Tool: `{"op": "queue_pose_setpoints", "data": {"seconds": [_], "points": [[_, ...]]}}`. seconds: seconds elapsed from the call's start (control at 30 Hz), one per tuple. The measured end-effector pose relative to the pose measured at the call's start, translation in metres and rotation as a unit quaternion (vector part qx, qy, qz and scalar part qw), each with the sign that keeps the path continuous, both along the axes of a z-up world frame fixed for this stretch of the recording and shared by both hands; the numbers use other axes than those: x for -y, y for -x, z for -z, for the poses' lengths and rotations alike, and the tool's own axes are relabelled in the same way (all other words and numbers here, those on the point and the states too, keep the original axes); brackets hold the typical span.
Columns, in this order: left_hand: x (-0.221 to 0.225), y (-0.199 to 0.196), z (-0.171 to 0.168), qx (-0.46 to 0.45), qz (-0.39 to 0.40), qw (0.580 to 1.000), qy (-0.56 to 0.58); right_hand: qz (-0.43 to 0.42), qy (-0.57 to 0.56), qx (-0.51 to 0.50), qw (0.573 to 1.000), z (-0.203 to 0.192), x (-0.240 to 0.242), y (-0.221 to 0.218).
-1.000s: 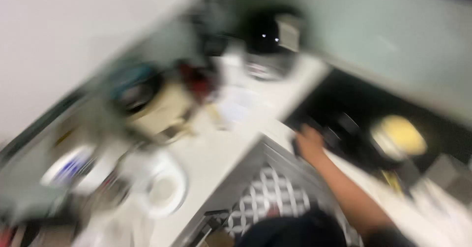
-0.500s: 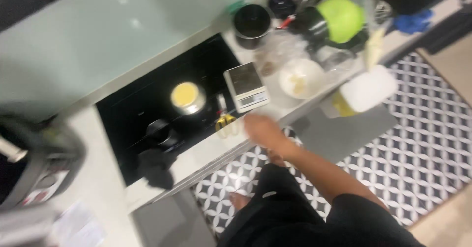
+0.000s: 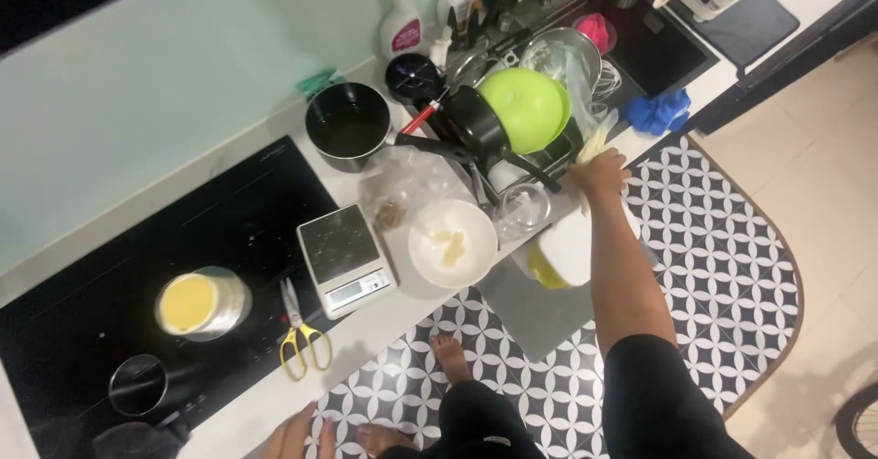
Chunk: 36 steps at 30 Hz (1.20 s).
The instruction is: Preparing a dessert by piping cream into a mold, smoothing it with a spatula, and adding toppings.
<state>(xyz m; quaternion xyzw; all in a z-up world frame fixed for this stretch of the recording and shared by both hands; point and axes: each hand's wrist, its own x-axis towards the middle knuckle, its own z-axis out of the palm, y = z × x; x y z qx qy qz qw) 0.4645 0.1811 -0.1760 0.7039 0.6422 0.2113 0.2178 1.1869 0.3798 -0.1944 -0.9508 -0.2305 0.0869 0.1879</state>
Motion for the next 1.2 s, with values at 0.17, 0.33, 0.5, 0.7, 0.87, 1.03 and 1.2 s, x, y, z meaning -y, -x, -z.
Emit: {"op": "queue_pose_setpoints", "data": {"seconds": [0.17,0.33,0.5,0.7,0.87,1.03,1.2], "points": [[-0.053,-0.115,-0.092,0.010,0.075,0.991,-0.108,0.017,0.021,-0.044,0.999,0.016,0.003,-0.024],[-0.086,-0.173,-0.159,0.198,0.068,0.965,0.159,-0.253,-0.283,0.019,0.925,-0.105,0.026,0.064],[-0.135,-0.203,-0.201,0.489,0.151,0.847,0.143,-0.490,-0.261,0.044,0.830,-0.232,0.053,0.275],[-0.172,-0.098,-0.216,0.686,0.049,0.720,0.089,-0.670,-0.281,0.027,0.686,-0.246,0.048,0.469],[-0.216,0.026,-0.237,0.664,0.048,0.746,0.004,-0.624,-0.380,-0.078,0.678,-0.212,0.022,0.535],[-0.265,0.086,-0.209,0.588,0.033,0.794,-0.149,-0.516,-0.277,-0.204,0.784,-0.126,-0.005,0.577],[-0.293,0.091,-0.157,0.571,-0.039,0.813,-0.112,-0.481,-0.216,-0.322,0.787,-0.067,-0.027,0.616]]}}
